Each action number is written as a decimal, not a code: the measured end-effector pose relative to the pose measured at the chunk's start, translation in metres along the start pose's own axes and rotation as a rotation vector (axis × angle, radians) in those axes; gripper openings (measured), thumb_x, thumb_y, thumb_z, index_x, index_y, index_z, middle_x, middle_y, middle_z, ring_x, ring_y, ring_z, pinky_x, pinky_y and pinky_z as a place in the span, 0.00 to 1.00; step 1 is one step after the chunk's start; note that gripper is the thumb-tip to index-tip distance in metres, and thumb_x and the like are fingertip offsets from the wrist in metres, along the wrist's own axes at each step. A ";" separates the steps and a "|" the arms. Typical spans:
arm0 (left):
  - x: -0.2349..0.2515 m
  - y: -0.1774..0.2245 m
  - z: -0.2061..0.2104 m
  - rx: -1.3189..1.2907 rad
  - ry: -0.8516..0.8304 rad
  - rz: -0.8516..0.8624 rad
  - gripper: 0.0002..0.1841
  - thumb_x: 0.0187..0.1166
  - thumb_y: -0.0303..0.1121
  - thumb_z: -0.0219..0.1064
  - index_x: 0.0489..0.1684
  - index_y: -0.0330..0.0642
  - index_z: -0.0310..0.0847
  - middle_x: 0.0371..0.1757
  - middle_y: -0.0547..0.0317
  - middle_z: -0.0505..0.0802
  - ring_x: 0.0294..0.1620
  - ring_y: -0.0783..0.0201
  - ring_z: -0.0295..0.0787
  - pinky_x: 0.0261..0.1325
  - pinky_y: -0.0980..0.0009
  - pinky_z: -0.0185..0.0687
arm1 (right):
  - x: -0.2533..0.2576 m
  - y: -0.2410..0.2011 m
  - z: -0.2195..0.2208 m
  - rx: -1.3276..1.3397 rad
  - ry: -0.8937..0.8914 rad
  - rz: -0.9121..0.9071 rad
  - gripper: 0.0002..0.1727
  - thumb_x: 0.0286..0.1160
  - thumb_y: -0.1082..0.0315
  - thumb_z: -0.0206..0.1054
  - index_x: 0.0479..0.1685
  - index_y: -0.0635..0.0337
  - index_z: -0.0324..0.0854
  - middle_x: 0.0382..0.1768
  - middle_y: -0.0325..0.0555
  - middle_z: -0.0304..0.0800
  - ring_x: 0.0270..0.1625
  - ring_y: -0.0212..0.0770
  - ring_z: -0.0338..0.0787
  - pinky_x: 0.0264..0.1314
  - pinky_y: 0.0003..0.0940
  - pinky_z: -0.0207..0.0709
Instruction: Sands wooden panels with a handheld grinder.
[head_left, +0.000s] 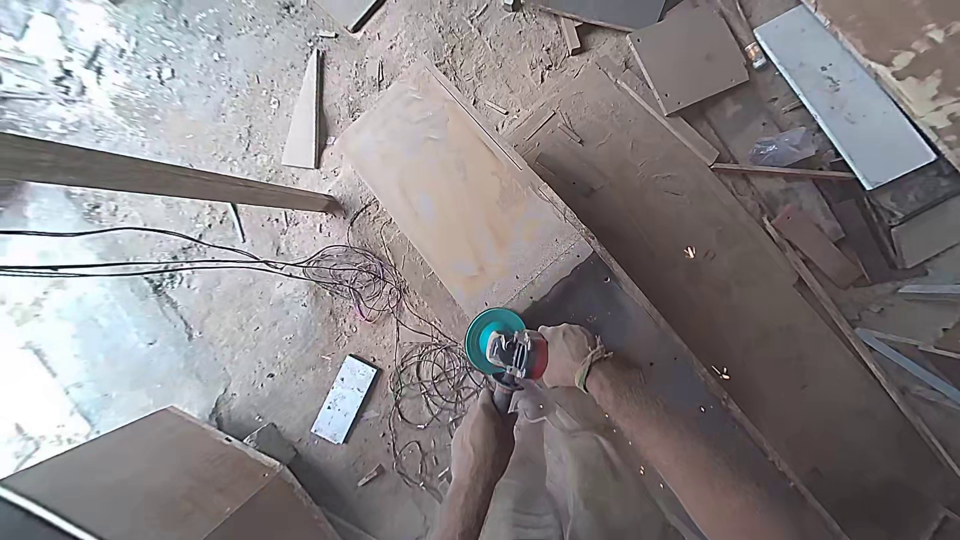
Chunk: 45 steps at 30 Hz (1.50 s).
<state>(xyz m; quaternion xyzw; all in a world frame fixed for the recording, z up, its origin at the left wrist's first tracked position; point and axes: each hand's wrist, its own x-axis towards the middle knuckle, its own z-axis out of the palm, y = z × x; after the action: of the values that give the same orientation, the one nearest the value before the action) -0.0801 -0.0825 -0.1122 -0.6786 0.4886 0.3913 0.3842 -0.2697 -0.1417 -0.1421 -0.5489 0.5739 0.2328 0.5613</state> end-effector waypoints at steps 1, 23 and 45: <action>0.000 -0.009 0.007 -0.025 0.013 -0.013 0.26 0.75 0.53 0.73 0.66 0.48 0.80 0.47 0.49 0.96 0.51 0.47 0.96 0.54 0.43 0.89 | 0.001 -0.006 0.005 -0.011 -0.011 -0.013 0.36 0.54 0.49 0.82 0.64 0.57 0.82 0.57 0.57 0.92 0.62 0.59 0.92 0.60 0.65 0.84; 0.004 0.101 -0.071 -0.008 -0.045 0.224 0.19 0.80 0.42 0.66 0.65 0.45 0.77 0.52 0.47 0.94 0.55 0.44 0.94 0.53 0.40 0.88 | -0.014 0.062 -0.078 0.002 0.227 0.178 0.45 0.44 0.53 0.88 0.74 0.54 0.81 0.63 0.57 0.91 0.68 0.58 0.90 0.70 0.63 0.81; 0.024 -0.023 0.004 -0.146 0.019 -0.002 0.22 0.79 0.53 0.70 0.64 0.50 0.82 0.44 0.49 0.96 0.49 0.47 0.96 0.52 0.42 0.88 | 0.004 -0.039 -0.011 -0.159 0.006 0.047 0.37 0.52 0.48 0.80 0.63 0.58 0.79 0.53 0.55 0.93 0.58 0.56 0.94 0.54 0.59 0.86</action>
<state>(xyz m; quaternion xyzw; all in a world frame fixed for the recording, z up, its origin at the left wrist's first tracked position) -0.0529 -0.0823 -0.1327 -0.7090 0.4615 0.4192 0.3295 -0.2380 -0.1640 -0.1293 -0.5787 0.5681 0.2890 0.5088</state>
